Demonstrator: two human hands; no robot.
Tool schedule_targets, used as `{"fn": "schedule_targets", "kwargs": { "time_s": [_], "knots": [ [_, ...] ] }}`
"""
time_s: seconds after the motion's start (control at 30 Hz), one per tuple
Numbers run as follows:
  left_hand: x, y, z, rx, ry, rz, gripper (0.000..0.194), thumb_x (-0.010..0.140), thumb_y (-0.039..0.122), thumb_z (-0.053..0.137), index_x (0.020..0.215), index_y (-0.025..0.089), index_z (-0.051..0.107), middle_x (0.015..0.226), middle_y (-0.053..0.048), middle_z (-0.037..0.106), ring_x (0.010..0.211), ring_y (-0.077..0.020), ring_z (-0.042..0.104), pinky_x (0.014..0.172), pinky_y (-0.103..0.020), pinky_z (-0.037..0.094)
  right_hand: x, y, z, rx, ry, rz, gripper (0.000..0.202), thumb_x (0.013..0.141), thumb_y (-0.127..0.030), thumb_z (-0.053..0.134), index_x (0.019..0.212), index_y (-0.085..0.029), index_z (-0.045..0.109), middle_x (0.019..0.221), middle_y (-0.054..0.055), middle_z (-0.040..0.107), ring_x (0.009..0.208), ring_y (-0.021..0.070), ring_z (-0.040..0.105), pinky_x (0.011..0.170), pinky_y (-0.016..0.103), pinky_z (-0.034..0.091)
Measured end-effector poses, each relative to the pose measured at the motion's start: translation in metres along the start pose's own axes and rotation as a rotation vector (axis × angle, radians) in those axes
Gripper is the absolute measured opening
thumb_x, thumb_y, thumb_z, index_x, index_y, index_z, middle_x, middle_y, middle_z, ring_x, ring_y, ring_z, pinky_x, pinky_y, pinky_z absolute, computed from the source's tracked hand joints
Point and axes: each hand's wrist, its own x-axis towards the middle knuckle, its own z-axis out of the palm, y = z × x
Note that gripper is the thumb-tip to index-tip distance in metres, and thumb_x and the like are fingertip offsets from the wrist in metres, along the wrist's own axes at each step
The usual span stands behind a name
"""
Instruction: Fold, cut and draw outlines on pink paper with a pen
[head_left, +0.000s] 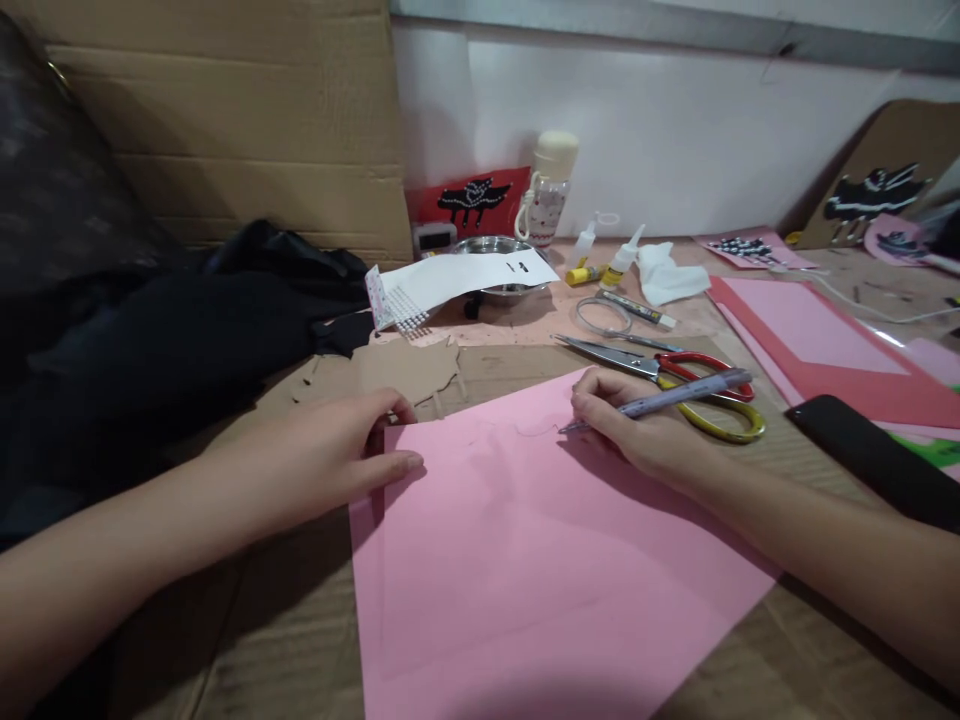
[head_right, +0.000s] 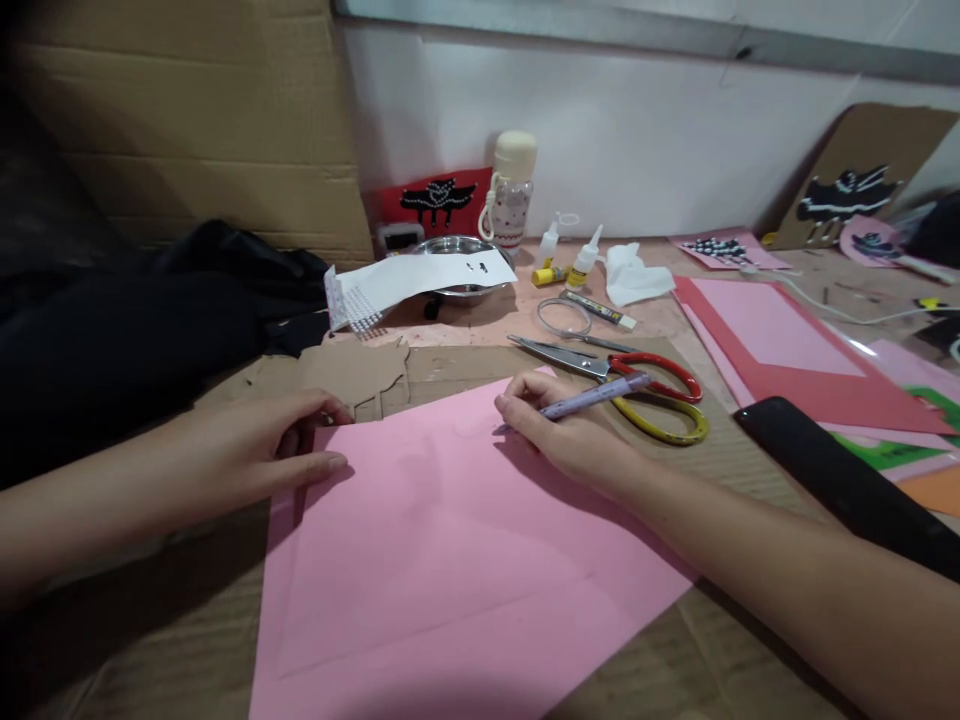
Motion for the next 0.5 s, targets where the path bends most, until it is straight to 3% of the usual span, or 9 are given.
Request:
{"fn": "schedule_targets", "kwargs": {
  "time_s": [0.17,0.3,0.5],
  "knots": [
    [0.008,-0.005,0.012,-0.223,-0.092,-0.038,0.043,0.092,0.062,0.055,0.098,0.024,0.074,0.093,-0.006,0.081,0.086,-0.0288,0.072,0.075,-0.036,0.048,0.0,-0.003,0.002,0.003,0.1,-0.015,0.043,0.095,-0.058,0.074,0.075,-0.023,0.058,0.06,-0.005,0.053,0.05,0.0109,0.044,0.047,0.024,0.037],
    [0.013,-0.009,0.02,-0.248,-0.049,-0.04,0.049,0.089,0.068,0.051,0.097,0.026,0.075,0.095,-0.006,0.082,0.089,-0.0314,0.074,0.08,-0.041,0.051,0.002,-0.001,-0.003,0.054,0.146,-0.01,0.036,0.095,-0.051,0.075,0.078,-0.023,0.061,0.062,-0.004,0.06,0.05,0.0102,0.048,0.05,0.024,0.043],
    [0.011,-0.006,0.028,-0.246,0.018,-0.015,0.051,0.09,0.069,0.049,0.102,0.028,0.077,0.084,-0.004,0.08,0.077,-0.0292,0.072,0.071,-0.039,0.048,-0.004,-0.006,-0.007,0.037,0.172,-0.025,0.03,0.092,-0.042,0.082,0.083,-0.024,0.059,0.069,-0.004,0.063,0.056,0.0111,0.06,0.046,0.02,0.044]
  ]
}}
